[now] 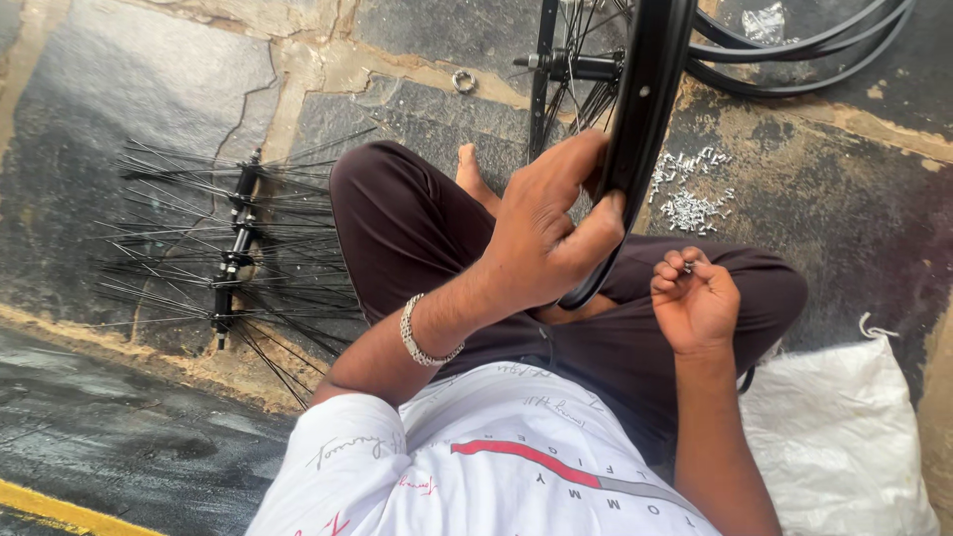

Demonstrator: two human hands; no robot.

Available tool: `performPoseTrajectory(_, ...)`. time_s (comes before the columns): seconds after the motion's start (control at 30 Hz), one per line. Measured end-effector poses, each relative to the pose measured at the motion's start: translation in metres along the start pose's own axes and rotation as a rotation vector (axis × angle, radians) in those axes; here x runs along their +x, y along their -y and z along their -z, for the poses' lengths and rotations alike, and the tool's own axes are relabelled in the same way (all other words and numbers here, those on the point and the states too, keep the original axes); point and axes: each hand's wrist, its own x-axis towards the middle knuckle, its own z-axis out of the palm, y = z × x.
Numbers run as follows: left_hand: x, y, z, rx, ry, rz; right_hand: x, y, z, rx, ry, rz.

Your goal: The person sits on the floor and laces a bicycle wheel by inserting spokes through the rim and hub. They repeatedly pick up small metal nipples from a pile on the floor and screw them onto the spoke ends to secure them.

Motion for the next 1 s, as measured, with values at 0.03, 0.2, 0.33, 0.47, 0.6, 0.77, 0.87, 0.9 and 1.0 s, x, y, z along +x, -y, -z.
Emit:
performPoseTrajectory(0.03,-0.001,0.001,0.001,-0.02,0.002,-0.005,-0.001,-0.004,-0.002,-0.048,-0.013,0.006)
performPoseTrajectory(0.2,-0.001,0.002,0.007,-0.004,0.032,-0.05,-0.012,-0.025,-0.011,-0.71,-0.042,-0.055)
performPoseTrajectory(0.33,-0.002,0.005,0.009,0.017,0.017,-0.059,-0.034,-0.04,-0.019,-1.078,-0.009,-0.19)
performPoseTrajectory(0.47,-0.003,0.008,0.01,-0.031,0.026,-0.055,-0.051,-0.04,-0.033,-0.911,0.063,-0.262)
performPoseTrajectory(0.6,-0.003,0.007,0.014,-0.017,0.047,-0.047,-0.059,-0.039,-0.043,-0.65,0.048,-0.265)
performPoseTrajectory(0.77,-0.003,0.007,0.018,-0.031,0.049,-0.046,-0.062,-0.035,-0.055,-0.496,0.011,-0.222)
performPoseTrajectory(0.87,-0.004,0.007,0.021,-0.035,0.046,-0.034,-0.061,-0.032,-0.069,-0.46,-0.117,-0.15)
performPoseTrajectory(0.9,-0.003,0.007,0.022,-0.029,0.044,-0.038,-0.06,-0.029,-0.075,-0.456,-0.143,-0.127)
performPoseTrajectory(1.0,-0.004,0.006,0.024,-0.036,0.038,-0.045,-0.061,-0.019,-0.093,-0.447,-0.202,-0.053)
